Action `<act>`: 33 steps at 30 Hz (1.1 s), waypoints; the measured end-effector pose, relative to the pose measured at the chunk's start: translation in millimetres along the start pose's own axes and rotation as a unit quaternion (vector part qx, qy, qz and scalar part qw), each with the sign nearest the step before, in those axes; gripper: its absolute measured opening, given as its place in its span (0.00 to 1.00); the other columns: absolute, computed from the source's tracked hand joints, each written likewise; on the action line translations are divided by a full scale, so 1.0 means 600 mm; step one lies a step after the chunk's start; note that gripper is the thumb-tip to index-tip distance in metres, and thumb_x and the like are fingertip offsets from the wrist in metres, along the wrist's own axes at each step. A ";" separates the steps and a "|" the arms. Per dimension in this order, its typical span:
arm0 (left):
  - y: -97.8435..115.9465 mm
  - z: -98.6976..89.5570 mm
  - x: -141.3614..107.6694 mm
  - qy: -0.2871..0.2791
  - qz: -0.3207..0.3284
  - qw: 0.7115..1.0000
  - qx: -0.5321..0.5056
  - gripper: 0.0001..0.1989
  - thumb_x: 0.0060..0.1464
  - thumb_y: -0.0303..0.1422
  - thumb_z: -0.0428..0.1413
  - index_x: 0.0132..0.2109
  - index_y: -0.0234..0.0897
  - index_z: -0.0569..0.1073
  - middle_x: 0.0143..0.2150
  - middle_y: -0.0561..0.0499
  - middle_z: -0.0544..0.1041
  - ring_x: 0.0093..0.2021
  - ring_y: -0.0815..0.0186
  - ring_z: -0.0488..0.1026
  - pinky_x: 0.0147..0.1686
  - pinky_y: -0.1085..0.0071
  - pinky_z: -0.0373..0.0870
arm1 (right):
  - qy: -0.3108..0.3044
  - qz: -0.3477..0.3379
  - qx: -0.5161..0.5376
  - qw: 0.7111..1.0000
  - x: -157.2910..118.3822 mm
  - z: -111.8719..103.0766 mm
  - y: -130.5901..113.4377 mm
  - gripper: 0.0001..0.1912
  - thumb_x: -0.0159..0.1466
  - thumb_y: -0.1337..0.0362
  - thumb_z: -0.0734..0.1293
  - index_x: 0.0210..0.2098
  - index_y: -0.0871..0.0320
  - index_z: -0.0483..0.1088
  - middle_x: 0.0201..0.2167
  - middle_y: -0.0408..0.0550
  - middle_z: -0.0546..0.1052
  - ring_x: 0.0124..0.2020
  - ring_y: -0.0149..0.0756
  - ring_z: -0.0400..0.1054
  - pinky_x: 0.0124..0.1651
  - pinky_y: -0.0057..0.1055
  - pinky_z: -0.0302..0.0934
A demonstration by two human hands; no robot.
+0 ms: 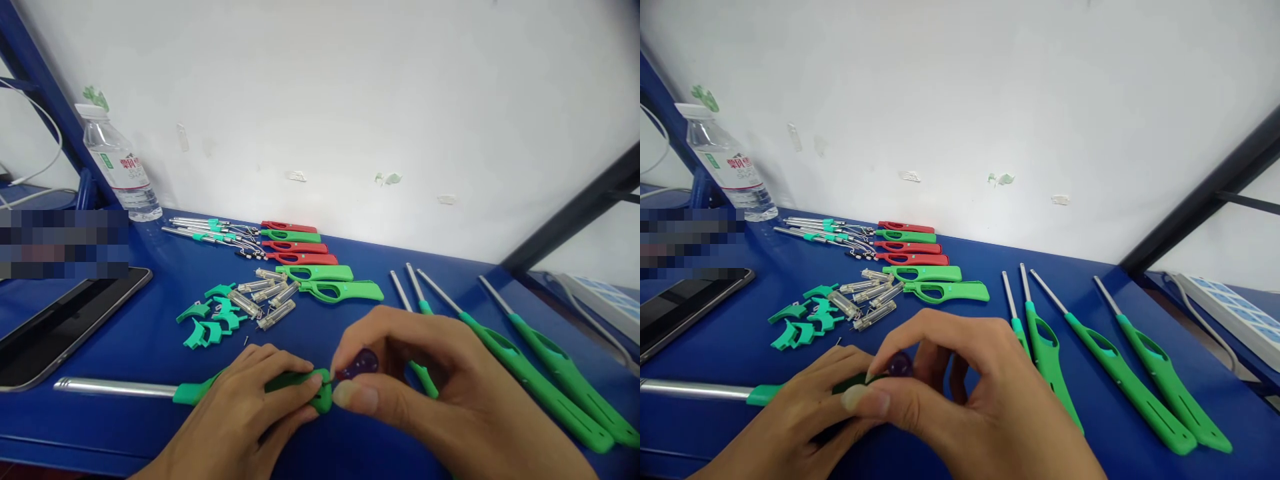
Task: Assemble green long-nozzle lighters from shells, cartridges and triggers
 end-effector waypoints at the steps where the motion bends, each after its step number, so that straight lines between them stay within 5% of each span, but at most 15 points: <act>1: -0.001 0.003 -0.004 -0.004 -0.011 1.000 -0.008 0.16 0.83 0.39 0.47 0.56 0.50 0.81 0.50 0.55 0.84 0.44 0.65 0.80 0.38 0.70 0.75 | -0.006 -0.002 -0.005 1.000 -0.001 0.000 0.001 0.07 0.70 0.49 0.77 0.39 0.41 0.84 0.32 0.38 0.82 0.29 0.32 0.69 0.30 0.27 0.63; 6: -0.001 0.005 -0.005 0.003 -0.007 1.000 -0.017 0.16 0.83 0.40 0.47 0.55 0.49 0.81 0.49 0.55 0.85 0.44 0.65 0.80 0.41 0.69 0.75 | -0.004 -0.013 0.002 1.000 -0.004 0.000 0.006 0.15 0.76 0.43 0.70 0.47 0.42 0.84 0.29 0.39 0.81 0.28 0.33 0.73 0.30 0.27 0.66; 16: 0.007 -0.012 0.018 0.005 0.013 1.000 -0.009 0.18 0.82 0.41 0.48 0.52 0.48 0.83 0.45 0.55 0.86 0.40 0.66 0.82 0.34 0.72 0.79 | 0.003 -0.005 0.033 0.999 0.000 0.002 0.004 0.05 0.73 0.53 0.75 0.41 0.43 0.84 0.23 0.36 0.77 0.23 0.29 0.69 0.27 0.25 0.64; 27: 0.002 -0.007 0.005 -0.009 0.004 1.000 -0.013 0.14 0.81 0.39 0.50 0.53 0.47 0.80 0.48 0.55 0.86 0.43 0.64 0.83 0.46 0.66 0.81 | 0.131 -0.088 -0.041 0.987 -0.005 -0.007 0.000 0.09 0.73 0.49 0.74 0.39 0.43 0.82 0.38 0.42 0.83 0.37 0.39 0.79 0.35 0.29 0.75; 33: -0.001 0.007 -0.009 -0.012 -0.019 0.999 -0.031 0.15 0.82 0.39 0.49 0.55 0.48 0.81 0.51 0.53 0.85 0.46 0.63 0.82 0.47 0.65 0.78 | 0.182 -0.142 0.120 0.966 -0.007 0.003 0.003 0.16 0.68 0.40 0.76 0.35 0.41 0.80 0.27 0.40 0.83 0.27 0.40 0.77 0.30 0.31 0.74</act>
Point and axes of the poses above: each hand's wrist, its own x-axis towards the middle knuckle, its own z-axis out of the palm, y = z × x, the point moved 1 cm from there along x, towards the middle knuckle
